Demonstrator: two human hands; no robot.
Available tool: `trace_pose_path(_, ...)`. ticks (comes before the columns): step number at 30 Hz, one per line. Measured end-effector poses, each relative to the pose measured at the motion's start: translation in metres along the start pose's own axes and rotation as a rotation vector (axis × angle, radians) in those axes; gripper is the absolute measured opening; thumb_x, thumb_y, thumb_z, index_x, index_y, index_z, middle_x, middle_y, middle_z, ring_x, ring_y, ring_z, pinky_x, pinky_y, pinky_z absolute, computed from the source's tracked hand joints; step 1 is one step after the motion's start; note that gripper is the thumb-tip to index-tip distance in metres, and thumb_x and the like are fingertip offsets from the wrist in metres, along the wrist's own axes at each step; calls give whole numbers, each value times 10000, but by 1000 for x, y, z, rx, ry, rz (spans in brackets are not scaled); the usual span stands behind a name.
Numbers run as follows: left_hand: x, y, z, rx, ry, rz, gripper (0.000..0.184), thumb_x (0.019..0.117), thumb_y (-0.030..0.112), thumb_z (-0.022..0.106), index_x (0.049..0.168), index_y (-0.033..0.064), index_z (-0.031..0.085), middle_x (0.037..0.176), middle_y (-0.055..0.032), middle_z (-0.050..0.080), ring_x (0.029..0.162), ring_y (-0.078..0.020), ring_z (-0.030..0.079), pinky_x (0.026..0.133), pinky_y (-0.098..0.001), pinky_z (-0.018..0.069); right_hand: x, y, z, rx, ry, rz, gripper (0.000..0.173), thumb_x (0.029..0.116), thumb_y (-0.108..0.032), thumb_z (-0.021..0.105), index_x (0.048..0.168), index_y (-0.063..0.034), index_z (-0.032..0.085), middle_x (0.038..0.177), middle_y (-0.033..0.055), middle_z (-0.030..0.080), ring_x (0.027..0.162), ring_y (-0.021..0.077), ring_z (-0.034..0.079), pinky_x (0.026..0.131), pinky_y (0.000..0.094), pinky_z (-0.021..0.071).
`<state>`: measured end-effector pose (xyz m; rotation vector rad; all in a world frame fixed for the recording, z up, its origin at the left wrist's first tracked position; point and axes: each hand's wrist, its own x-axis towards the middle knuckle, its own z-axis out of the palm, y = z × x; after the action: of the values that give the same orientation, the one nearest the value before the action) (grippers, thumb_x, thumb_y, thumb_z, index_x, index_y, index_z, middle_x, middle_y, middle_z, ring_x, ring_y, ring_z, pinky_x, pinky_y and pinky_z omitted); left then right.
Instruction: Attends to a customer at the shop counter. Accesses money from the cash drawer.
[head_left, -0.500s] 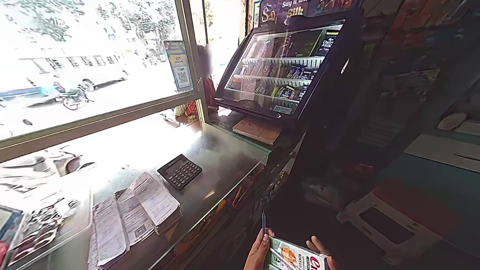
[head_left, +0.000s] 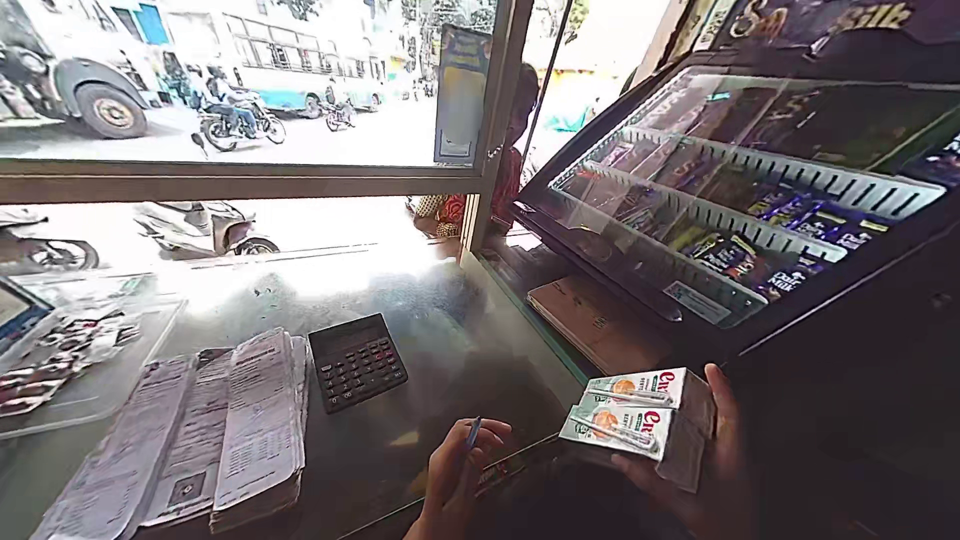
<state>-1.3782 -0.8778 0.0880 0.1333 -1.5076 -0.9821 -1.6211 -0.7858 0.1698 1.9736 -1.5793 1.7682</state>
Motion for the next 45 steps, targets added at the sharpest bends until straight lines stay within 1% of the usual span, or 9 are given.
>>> trace_pose_path(2,3,-8,-2,-13,52,-32,379,1113,366,337,1124,117,624,1110,19,705,1137,-64,647,1021,-242,503,35,31,5,-18,-5,91,1307,644,-469,898,1564,109,173,1558,220,364,1357,-8,449,1118,142,377)
trace_pose_path(7,5,-9,-5,-23,52,-183,368,1114,331,353,1108,91,632,1074,-2,716,1043,-54,671,925,-222,540,101,90,34,-11,-22,334,1257,543,-269,892,1594,-13,251,1522,230,403,1269,84,522,995,188,463)
trace_pose_path(13,-2,-2,-2,250,86,-313,393,1111,343,359,1091,54,625,1031,-22,717,882,3,660,754,-158,540,186,156,76,74,-95,388,1201,609,-163,919,1603,-103,248,1411,233,512,1183,215,589,973,385,513)
trace_pose_path(16,0,1,5,294,182,-363,389,1112,337,353,1089,61,626,993,1,729,812,18,666,707,-159,554,222,184,104,24,-137,407,1218,611,-77,961,1603,-82,254,1437,308,491,1275,372,551,1046,526,467)
trace_pose_path(20,5,1,10,316,273,-414,347,1116,283,360,1093,60,626,974,32,742,780,30,665,689,-162,554,248,217,136,-152,-242,423,1089,624,-177,986,1536,-48,404,1473,416,362,1326,552,423,1066,656,370)
trace_pose_path(28,2,0,18,395,395,-449,334,1108,331,370,1107,125,633,962,60,754,756,22,680,662,-151,558,280,258,154,-52,-207,490,1040,668,-152,967,1533,-76,395,1492,411,347,1318,573,426,1019,704,384)
trace_pose_path(38,5,-1,23,480,446,-433,346,1101,361,378,1118,137,640,939,63,753,702,46,648,613,-116,519,268,278,171,-141,-368,527,1264,709,-263,946,1631,-41,111,1582,398,211,1399,588,331,1096,700,324)
trace_pose_path(42,6,-2,21,462,449,-461,336,1094,379,385,1133,166,642,936,70,758,682,58,640,600,-107,507,271,269,157,-129,-333,405,1221,731,-308,944,1622,-15,161,1559,423,231,1361,639,350,1050,739,355)
trace_pose_path(45,6,-2,19,436,445,-464,341,1085,396,397,1139,175,651,940,53,763,669,52,642,587,-107,507,280,258,142,-55,-92,134,1011,791,-397,853,1541,48,341,1494,407,369,1329,579,434,1062,681,380)
